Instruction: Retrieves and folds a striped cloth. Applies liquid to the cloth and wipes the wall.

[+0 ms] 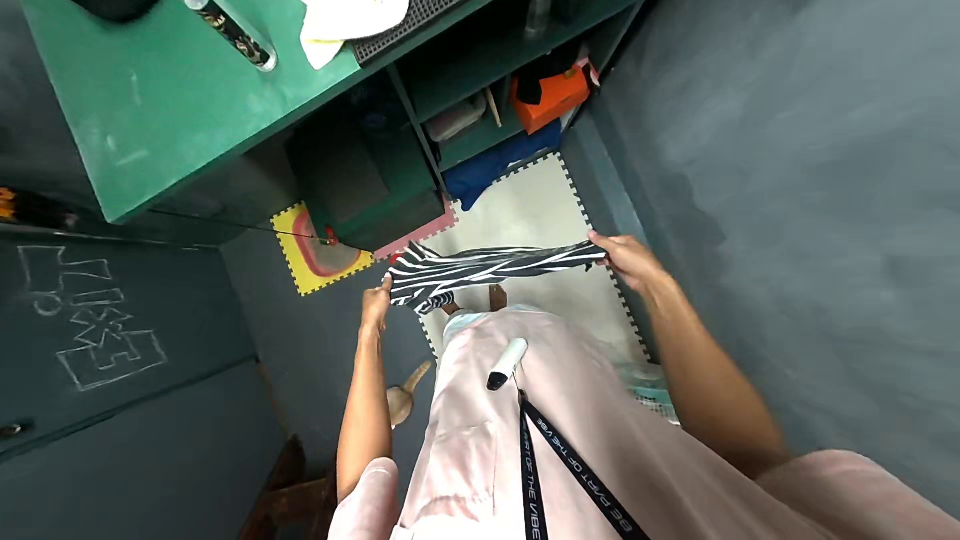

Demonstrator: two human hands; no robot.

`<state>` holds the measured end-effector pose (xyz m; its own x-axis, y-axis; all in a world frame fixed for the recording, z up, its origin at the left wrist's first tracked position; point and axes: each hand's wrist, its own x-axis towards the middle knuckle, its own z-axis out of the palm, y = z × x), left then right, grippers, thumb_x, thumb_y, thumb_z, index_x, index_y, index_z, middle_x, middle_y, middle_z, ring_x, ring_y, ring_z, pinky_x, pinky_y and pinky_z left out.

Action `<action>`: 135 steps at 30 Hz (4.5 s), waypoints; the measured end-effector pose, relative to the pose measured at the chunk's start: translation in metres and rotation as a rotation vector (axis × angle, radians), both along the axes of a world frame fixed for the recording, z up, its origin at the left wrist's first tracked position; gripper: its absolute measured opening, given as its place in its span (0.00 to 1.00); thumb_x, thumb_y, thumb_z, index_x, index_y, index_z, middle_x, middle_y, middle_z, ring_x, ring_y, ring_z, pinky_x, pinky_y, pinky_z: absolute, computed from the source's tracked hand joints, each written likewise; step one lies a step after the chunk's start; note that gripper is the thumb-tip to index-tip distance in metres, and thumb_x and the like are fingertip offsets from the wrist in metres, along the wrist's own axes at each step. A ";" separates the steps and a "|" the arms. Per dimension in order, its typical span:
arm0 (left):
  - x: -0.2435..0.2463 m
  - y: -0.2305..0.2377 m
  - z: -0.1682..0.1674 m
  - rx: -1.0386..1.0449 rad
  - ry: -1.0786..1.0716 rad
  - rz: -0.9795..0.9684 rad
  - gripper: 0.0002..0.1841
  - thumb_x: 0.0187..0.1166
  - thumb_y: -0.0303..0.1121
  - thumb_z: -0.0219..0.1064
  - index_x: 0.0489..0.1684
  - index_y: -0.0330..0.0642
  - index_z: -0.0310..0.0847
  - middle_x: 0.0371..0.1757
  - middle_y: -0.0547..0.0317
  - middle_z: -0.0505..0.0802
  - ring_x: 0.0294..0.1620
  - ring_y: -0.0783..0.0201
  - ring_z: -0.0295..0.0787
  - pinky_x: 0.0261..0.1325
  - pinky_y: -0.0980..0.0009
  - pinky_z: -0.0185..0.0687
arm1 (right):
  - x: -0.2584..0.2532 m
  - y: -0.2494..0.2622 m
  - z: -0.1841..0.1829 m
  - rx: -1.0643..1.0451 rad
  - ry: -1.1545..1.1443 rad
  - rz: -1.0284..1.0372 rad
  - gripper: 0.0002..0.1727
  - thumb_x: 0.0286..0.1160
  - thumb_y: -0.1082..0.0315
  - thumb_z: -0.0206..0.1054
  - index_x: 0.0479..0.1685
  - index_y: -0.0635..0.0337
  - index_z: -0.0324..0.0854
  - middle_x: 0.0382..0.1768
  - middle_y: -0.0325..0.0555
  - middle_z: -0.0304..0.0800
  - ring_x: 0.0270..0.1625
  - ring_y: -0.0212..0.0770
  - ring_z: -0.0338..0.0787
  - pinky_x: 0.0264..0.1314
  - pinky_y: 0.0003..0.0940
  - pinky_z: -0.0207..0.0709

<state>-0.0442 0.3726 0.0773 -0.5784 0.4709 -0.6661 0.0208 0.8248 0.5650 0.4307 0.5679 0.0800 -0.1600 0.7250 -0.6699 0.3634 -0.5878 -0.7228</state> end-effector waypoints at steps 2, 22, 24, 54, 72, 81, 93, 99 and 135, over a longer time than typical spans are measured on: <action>-0.001 0.000 0.000 0.022 -0.038 0.039 0.38 0.84 0.65 0.55 0.46 0.28 0.87 0.47 0.39 0.93 0.47 0.50 0.90 0.57 0.49 0.85 | -0.002 -0.001 0.002 0.046 0.065 0.019 0.30 0.82 0.39 0.62 0.53 0.61 0.85 0.49 0.44 0.91 0.49 0.35 0.89 0.59 0.39 0.83; -0.001 -0.072 -0.030 0.262 0.151 -0.177 0.16 0.86 0.32 0.63 0.66 0.35 0.74 0.42 0.48 0.89 0.41 0.59 0.87 0.51 0.58 0.85 | 0.010 -0.014 -0.042 0.264 -0.322 0.372 0.14 0.90 0.65 0.58 0.61 0.57 0.86 0.52 0.61 0.91 0.51 0.60 0.90 0.57 0.66 0.80; 0.005 -0.098 -0.045 0.217 0.124 -0.277 0.13 0.88 0.28 0.56 0.59 0.34 0.85 0.50 0.46 0.93 0.52 0.59 0.90 0.63 0.58 0.85 | 0.019 -0.026 -0.058 0.187 -0.339 0.441 0.15 0.90 0.65 0.57 0.55 0.59 0.89 0.55 0.60 0.92 0.60 0.60 0.90 0.67 0.67 0.77; 0.126 0.042 0.018 0.324 0.513 -0.246 0.23 0.91 0.55 0.49 0.56 0.48 0.83 0.29 0.47 0.89 0.27 0.47 0.87 0.32 0.44 0.84 | -0.095 -0.040 0.004 0.196 -0.040 0.106 0.30 0.88 0.39 0.54 0.64 0.54 0.86 0.56 0.58 0.91 0.55 0.54 0.90 0.57 0.62 0.81; 0.139 0.064 -0.001 0.555 0.217 -0.732 0.23 0.80 0.29 0.67 0.75 0.45 0.77 0.77 0.55 0.83 0.77 0.55 0.78 0.76 0.51 0.78 | -0.110 -0.028 0.020 0.499 0.071 0.678 0.12 0.87 0.63 0.63 0.56 0.55 0.90 0.48 0.46 0.95 0.49 0.41 0.94 0.60 0.49 0.86; 0.096 0.113 0.013 0.691 0.506 -1.279 0.12 0.72 0.28 0.76 0.52 0.48 0.90 0.50 0.58 0.94 0.62 0.55 0.87 0.80 0.42 0.66 | -0.075 -0.005 0.066 0.877 -0.011 0.969 0.12 0.80 0.74 0.64 0.50 0.54 0.93 0.47 0.43 0.93 0.54 0.44 0.91 0.65 0.47 0.83; 0.081 0.080 0.093 0.673 0.393 -1.028 0.06 0.79 0.25 0.70 0.49 0.39 0.85 0.47 0.51 0.91 0.45 0.57 0.91 0.53 0.56 0.87 | -0.049 0.000 0.066 0.985 -0.191 0.708 0.09 0.81 0.72 0.66 0.49 0.56 0.92 0.47 0.46 0.94 0.53 0.48 0.91 0.63 0.48 0.82; 0.065 -0.007 0.036 0.526 0.350 -0.970 0.13 0.79 0.28 0.69 0.58 0.47 0.91 0.51 0.57 0.92 0.55 0.60 0.89 0.65 0.57 0.83 | -0.056 -0.031 0.021 0.846 0.022 0.839 0.04 0.75 0.68 0.73 0.43 0.56 0.91 0.57 0.41 0.91 0.69 0.42 0.86 0.75 0.44 0.79; 0.075 -0.117 -0.190 -0.308 0.167 -0.185 0.33 0.91 0.60 0.42 0.83 0.45 0.62 0.54 0.32 0.91 0.56 0.33 0.90 0.55 0.34 0.85 | -0.216 -0.107 -0.255 0.078 -0.396 0.889 0.24 0.91 0.49 0.54 0.70 0.57 0.79 0.63 0.66 0.87 0.62 0.67 0.90 0.62 0.67 0.81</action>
